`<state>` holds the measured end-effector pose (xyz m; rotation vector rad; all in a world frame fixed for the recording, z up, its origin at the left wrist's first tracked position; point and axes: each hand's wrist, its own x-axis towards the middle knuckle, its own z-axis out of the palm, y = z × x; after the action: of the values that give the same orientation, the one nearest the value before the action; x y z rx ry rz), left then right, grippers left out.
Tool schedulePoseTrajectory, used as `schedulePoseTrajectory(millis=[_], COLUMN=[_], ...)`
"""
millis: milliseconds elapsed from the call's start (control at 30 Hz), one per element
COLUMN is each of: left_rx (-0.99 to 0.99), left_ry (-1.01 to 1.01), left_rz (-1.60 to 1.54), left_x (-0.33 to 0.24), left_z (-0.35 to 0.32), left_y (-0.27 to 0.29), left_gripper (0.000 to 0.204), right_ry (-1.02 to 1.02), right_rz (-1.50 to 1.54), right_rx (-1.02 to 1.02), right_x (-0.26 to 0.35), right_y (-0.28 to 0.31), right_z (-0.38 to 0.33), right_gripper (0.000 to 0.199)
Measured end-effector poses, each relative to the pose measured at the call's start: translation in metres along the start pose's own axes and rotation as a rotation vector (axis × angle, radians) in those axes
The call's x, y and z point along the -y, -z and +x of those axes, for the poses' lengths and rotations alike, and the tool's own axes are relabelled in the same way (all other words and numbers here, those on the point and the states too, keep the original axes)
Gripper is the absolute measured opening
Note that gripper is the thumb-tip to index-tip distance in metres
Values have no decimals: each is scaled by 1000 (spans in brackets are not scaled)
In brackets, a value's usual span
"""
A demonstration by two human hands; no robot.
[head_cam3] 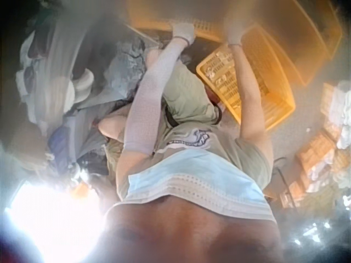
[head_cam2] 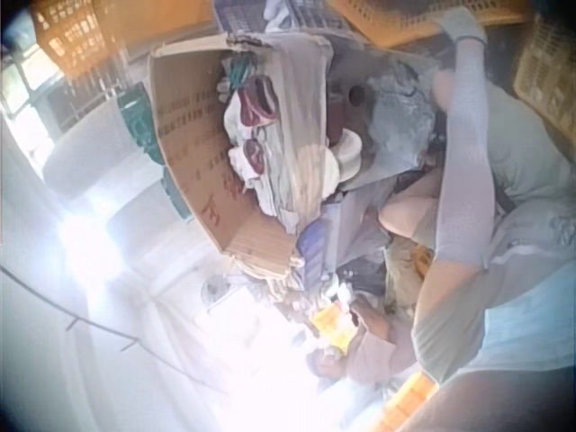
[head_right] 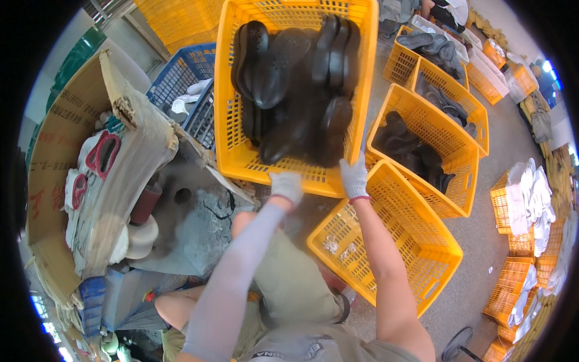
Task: The person sits on the floor and repeatedly picks black shoes from a large pile of mixed items, then places them into a yellow plastic crate. The person handles the shoes one at a time, turning them over and arranging them in the crate.
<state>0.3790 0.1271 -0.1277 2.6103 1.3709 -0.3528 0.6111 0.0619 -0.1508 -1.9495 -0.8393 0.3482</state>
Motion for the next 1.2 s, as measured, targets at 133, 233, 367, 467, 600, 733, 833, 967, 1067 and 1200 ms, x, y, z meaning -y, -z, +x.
schedulePoseTrajectory(millis=[133,233,367,467,600,733,833,967,1067,1200], left_rx=[-52,-74,-52,42,-54,-76,4,-764,-841,-719], left_ry=[38,43,41,-59,-157,-223,-32,-44,-238,-126], left_rz=[57,26,-52,-101,-151,-539,-1200,-1258,-1337,-1504], left_x=[-29,-43,-33,-12,8,24,35,25,6,-5], left_z=[-5,-9,-14,-23,-44,-62,-67,-56,-54,-86], left_y=[-15,-12,5,17,30,62,107,192,233,207], left_gripper=[24,24,20,18,40,51,58,88,92,78], right_ry=[257,593,532,413,858,953,1039,976,1072,309], right_rz=[166,-94,-805,-1105,-1347,-1185,-841,-733,-677,-283], right_rx=[76,-208,-108,55,-71,-29,62,259,406,496], right_x=[45,140,240,243,210,224,261,300,287,230], right_y=[49,44,-9,-38,-61,-37,25,107,122,96], right_z=[18,63,135,168,201,225,192,79,-8,-46], right_gripper=[67,61,88,96,56,32,38,39,46,61])
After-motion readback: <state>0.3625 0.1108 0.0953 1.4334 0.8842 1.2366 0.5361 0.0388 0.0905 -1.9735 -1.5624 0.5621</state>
